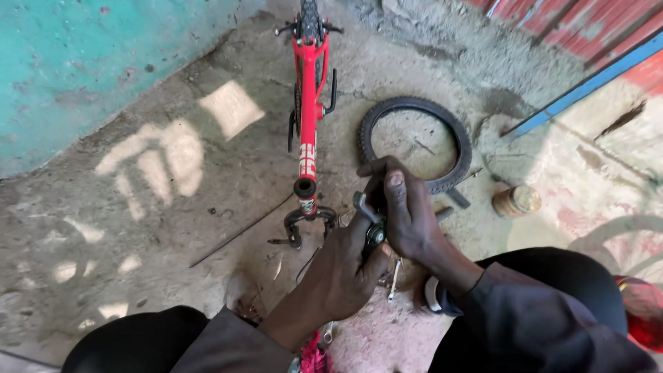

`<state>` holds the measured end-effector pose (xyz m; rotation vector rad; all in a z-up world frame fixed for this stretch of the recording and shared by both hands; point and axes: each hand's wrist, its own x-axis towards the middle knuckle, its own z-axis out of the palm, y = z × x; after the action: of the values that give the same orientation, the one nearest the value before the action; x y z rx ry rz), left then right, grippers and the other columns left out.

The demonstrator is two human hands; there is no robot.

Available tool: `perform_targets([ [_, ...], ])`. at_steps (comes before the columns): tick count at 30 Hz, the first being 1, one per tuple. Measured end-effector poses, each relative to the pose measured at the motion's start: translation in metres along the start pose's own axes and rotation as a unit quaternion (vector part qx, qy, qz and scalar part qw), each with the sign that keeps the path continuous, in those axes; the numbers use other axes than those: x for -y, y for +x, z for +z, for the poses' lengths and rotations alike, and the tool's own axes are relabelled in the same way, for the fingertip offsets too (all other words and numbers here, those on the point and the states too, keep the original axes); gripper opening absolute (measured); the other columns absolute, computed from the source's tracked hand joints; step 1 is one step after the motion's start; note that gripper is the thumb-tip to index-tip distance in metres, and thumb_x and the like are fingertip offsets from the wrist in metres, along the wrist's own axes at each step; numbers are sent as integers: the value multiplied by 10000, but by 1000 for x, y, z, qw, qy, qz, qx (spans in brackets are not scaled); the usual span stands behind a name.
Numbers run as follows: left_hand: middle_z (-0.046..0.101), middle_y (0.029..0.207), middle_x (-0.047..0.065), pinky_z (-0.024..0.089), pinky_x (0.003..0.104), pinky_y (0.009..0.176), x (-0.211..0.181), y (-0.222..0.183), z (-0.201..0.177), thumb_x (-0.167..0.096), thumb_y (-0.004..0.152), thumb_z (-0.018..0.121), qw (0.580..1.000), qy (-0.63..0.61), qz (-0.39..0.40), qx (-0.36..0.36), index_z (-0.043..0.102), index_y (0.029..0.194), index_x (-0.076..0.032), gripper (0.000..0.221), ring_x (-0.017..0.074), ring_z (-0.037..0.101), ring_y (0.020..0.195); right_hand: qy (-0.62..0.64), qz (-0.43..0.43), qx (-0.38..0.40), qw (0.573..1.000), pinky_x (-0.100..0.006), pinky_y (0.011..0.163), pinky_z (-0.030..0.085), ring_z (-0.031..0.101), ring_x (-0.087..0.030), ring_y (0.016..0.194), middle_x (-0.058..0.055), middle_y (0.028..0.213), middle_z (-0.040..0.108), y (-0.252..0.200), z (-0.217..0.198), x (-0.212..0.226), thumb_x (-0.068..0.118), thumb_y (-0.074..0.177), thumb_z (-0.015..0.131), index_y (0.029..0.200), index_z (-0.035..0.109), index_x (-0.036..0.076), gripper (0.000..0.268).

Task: Repairing and cleaning the front fork and brake assembly of a bicycle using tools and a cloth

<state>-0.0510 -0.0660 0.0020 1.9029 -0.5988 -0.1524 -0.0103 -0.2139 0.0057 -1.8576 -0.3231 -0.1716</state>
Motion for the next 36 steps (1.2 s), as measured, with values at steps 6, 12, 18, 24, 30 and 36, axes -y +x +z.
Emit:
perform_targets([
  [6,652,857,108,441,423,653,1,-5,-7,-363,986,450,999,-43,9,-6,592,1285,-68,444,269,600,717,4,55,-59,997,-307,480,494,602,-172,546,-83,677,633,19,-10,-11,586,1009,192,1054,643,5,736],
  [12,705,752,124,444,489,629,24,-1,2,-224,984,507,996,-7,-88,-23,549,1120,-99,190,355,660,634,-25,-45,-120,991,-318,525,496,607,-181,594,-99,731,639,16,-10,5,637,1019,176,1116,586,-37,795],
  [18,708,779,222,516,522,693,14,12,-20,-407,886,562,970,-99,-221,-11,624,1027,-56,383,417,716,769,-285,-176,-68,940,-511,619,551,699,-432,676,-197,751,689,2,-3,-31,384,1056,485,1112,606,60,351],
  [24,688,1203,253,514,554,1004,10,11,-68,-432,951,484,941,-31,-205,-266,521,1306,-81,501,451,657,1184,-220,-354,55,907,-494,681,536,597,-503,788,-274,879,570,-63,53,-66,65,933,660,1060,601,-112,226],
  [30,734,882,182,547,551,716,-10,0,-49,-489,941,491,966,-16,-153,-209,547,1137,-131,412,428,754,868,-278,-202,589,731,-522,558,595,660,-357,855,-145,973,534,-255,150,-258,306,1021,568,1018,586,101,206],
  [36,726,831,219,548,611,672,15,8,-33,-498,922,496,968,41,-144,-201,526,1132,-120,433,491,736,840,-145,-51,618,771,-437,582,541,625,-279,837,-103,949,551,-270,198,-210,249,965,595,1022,585,107,154],
])
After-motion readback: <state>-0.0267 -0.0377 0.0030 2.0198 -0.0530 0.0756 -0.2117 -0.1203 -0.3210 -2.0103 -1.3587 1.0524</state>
